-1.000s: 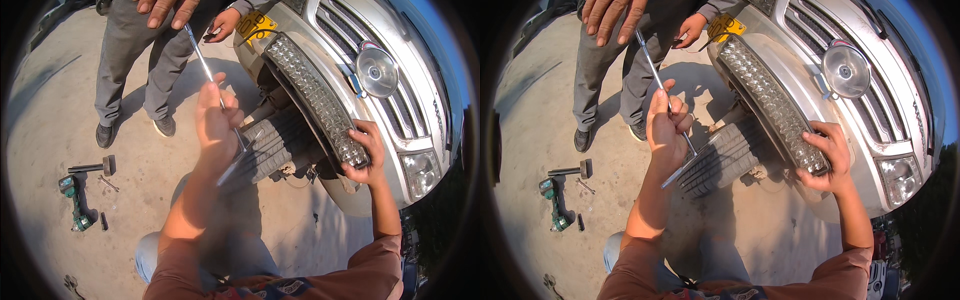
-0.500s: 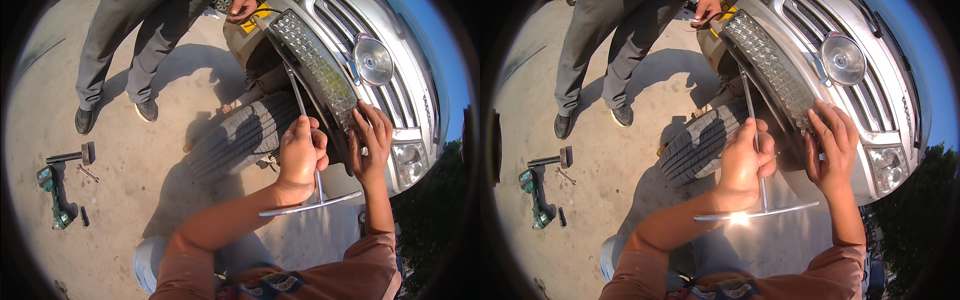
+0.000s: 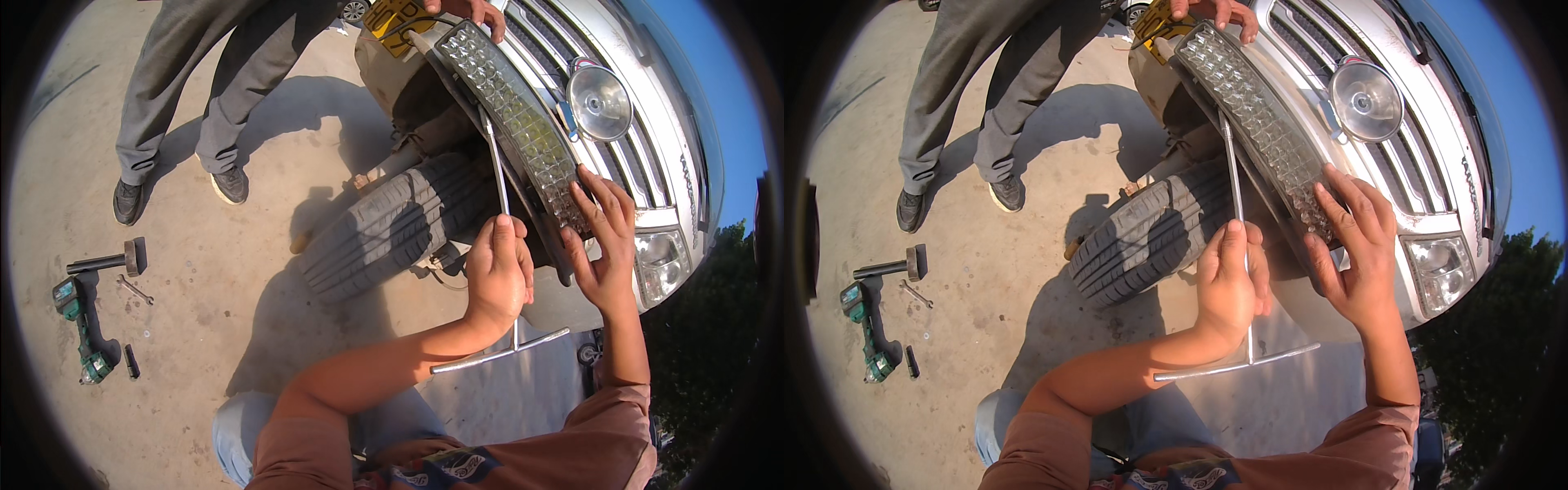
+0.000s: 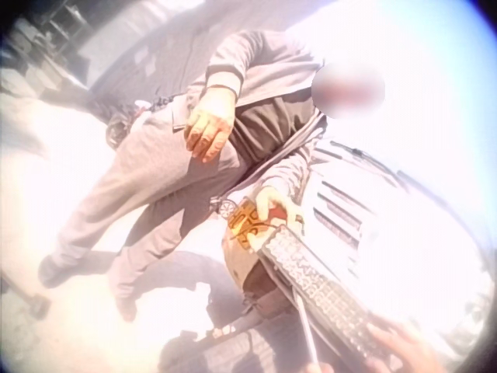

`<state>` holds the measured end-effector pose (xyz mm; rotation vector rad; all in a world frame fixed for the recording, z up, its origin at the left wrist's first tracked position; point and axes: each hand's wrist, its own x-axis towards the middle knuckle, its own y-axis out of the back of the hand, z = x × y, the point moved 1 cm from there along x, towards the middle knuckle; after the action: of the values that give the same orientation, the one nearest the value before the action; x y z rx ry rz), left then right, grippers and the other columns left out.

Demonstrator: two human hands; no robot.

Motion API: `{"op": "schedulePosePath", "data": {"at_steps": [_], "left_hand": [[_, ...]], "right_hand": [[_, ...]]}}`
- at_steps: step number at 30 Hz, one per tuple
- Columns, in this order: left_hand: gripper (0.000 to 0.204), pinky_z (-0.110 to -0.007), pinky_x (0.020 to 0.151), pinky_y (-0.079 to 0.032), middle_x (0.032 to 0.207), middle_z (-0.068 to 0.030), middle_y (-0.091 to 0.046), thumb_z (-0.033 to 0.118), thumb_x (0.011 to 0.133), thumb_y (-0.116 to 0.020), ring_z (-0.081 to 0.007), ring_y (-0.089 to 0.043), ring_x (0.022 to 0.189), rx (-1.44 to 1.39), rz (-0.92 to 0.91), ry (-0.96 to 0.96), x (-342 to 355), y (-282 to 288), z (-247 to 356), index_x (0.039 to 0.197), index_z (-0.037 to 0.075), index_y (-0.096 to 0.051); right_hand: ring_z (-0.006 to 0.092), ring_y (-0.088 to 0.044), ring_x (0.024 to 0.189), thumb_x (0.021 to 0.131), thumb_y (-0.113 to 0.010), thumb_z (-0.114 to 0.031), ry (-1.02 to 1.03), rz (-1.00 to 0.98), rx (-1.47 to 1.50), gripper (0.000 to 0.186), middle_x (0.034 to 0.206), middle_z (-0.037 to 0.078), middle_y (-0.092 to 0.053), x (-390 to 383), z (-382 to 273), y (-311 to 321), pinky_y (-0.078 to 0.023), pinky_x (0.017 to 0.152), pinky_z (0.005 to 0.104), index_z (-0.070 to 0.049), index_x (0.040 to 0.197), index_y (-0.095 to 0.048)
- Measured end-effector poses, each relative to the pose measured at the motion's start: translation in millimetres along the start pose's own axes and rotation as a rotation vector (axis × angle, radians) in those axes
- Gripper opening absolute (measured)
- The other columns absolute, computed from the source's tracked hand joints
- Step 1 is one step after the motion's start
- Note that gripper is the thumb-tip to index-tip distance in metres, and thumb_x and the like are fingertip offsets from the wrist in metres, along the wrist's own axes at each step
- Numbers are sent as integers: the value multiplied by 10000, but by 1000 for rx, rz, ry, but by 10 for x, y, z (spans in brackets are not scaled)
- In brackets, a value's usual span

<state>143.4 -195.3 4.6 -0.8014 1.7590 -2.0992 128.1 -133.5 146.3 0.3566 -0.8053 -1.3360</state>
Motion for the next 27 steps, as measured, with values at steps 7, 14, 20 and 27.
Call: {"op": "schedulePosePath", "data": {"at_steps": [7, 14, 20, 27], "left_hand": [[375, -224, 310, -288, 479, 5, -393, 351, 1026, -313, -68, -356, 343, 23, 15, -61, 25, 41, -103, 876, 41, -463], [379, -221, 312, -285, 475, 3, -396, 352, 1026, -310, -68, -365, 344, 5, 47, -74, 9, 36, -168, 871, 41, -462], [379, -221, 313, -275, 474, -3, -399, 362, 1026, -301, -70, -367, 348, -18, 29, -134, 28, 66, -198, 880, 47, -453], [362, -213, 304, -297, 499, -23, -426, 360, 1027, -298, -83, -350, 348, -156, 145, -180, 224, 110, 101, 871, 63, -433]], "right_hand": [[334, -489, 1145, 743, -680, -111, -1, -17, 1, 489, 1325, 140, -525, -26, -38, -22, -364, 989, 416, -11, 1213, -587], [336, -502, 1144, 729, -686, -74, 61, -7, -90, 512, 1318, 139, -534, -36, 115, -60, -371, 981, 412, -22, 1227, -581], [343, -500, 1155, 722, -687, -66, 24, 0, -84, 527, 1322, 144, -529, -32, 1, -56, -372, 982, 415, -20, 1234, -571], [269, -522, 927, 688, -713, 5, -91, -26, -37, 502, 1265, 145, -532, 59, -114, 7, -453, 799, 386, -11, 1176, -596]]}}
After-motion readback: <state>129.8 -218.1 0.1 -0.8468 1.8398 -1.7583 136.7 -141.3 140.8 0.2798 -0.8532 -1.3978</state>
